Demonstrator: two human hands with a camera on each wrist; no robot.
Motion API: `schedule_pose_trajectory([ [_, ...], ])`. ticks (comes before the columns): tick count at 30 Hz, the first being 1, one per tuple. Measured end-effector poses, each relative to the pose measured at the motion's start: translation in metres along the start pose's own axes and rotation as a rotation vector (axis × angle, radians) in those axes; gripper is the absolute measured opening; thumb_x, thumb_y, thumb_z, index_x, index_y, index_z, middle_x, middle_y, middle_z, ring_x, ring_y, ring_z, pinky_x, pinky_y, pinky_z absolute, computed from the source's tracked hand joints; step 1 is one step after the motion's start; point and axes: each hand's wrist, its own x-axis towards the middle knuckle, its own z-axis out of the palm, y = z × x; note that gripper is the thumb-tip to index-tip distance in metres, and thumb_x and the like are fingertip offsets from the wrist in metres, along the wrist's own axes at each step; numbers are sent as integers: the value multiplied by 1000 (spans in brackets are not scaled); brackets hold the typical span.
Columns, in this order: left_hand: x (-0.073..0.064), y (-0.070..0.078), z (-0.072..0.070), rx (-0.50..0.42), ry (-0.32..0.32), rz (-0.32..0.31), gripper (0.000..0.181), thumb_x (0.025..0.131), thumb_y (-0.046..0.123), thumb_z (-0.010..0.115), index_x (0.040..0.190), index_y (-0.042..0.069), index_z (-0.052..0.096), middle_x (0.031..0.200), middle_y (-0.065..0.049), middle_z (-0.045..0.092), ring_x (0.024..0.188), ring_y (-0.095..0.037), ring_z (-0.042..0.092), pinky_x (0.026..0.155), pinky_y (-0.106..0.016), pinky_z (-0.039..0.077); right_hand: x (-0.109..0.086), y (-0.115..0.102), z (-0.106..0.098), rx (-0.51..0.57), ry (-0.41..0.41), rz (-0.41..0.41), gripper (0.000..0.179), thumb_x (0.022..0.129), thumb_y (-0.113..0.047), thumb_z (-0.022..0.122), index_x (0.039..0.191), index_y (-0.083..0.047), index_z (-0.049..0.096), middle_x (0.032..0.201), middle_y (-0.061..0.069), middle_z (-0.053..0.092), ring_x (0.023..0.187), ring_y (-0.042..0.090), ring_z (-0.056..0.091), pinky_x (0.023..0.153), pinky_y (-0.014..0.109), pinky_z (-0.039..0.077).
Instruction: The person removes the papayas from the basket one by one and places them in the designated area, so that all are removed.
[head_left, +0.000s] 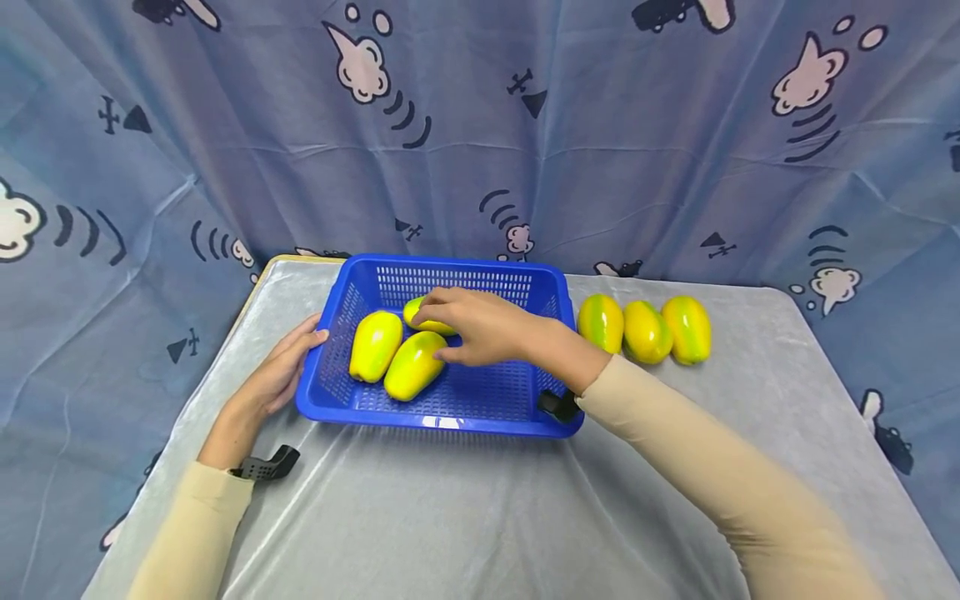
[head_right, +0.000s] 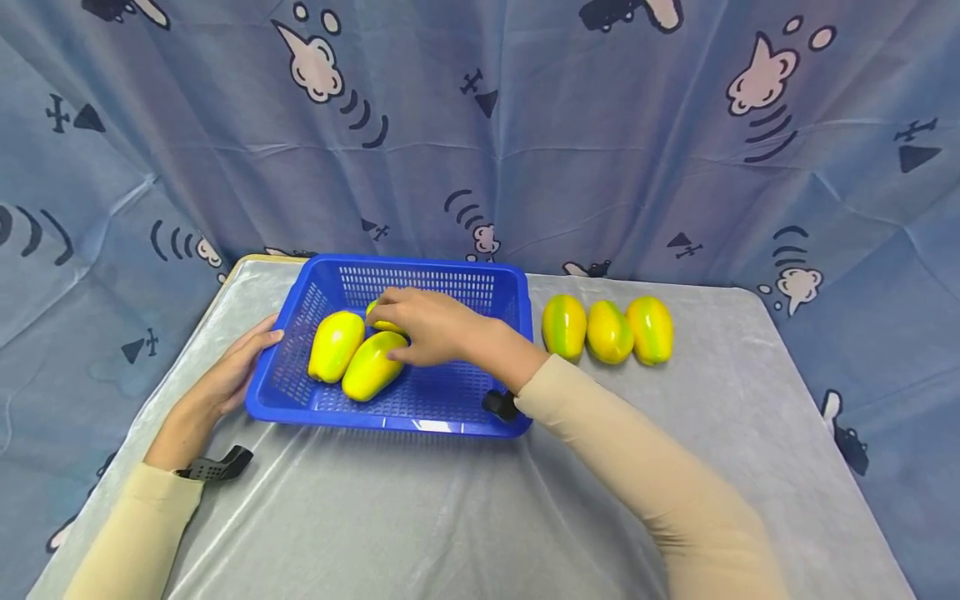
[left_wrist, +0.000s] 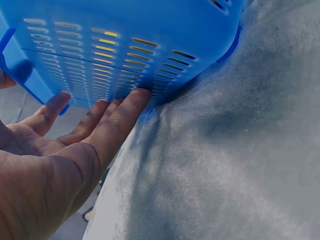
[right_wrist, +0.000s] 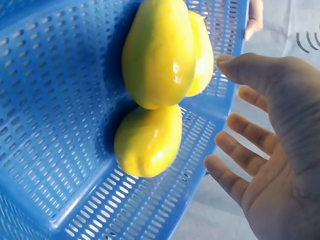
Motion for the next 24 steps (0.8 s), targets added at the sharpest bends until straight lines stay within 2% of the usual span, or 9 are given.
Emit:
schedule_pose_trajectory([
  [6, -2, -7, 2, -4, -19, -14, 58, 113, 23, 38, 165, 7, 18, 126, 9, 68, 109, -9, 72, 90, -30, 64, 6, -4, 14, 16, -97, 10, 49, 98, -26, 76, 145, -19, 64, 154, 4, 57, 145, 24, 52, 123, 45, 46],
  [12, -4, -4, -1, -4, -8, 3, 54, 113, 22, 39, 163, 11, 23, 125, 9, 69, 107, -9, 72, 88, -29, 64, 21, -11, 22, -29, -150, -1, 54, 96, -19, 78, 147, -24, 62, 159, 4, 54, 151, 25, 47, 126, 49, 41],
  [18, -2, 1, -1, -12, -4, 1, 50, 113, 23, 39, 161, 13, 26, 124, 9, 70, 106, -9, 73, 88, -29, 64, 33, -17, 25, -71, -242, -23, 64, 92, -4, 76, 150, -27, 60, 157, 0, 54, 149, 20, 48, 127, 43, 41],
  [24, 0, 2, 1, -16, 1, -4, 50, 113, 23, 39, 161, 13, 26, 123, 9, 70, 106, -9, 73, 88, -30, 64, 37, -19, 28, -109, -274, -45, 68, 88, 3, 73, 149, -25, 60, 155, 0, 58, 147, 19, 51, 126, 38, 41],
])
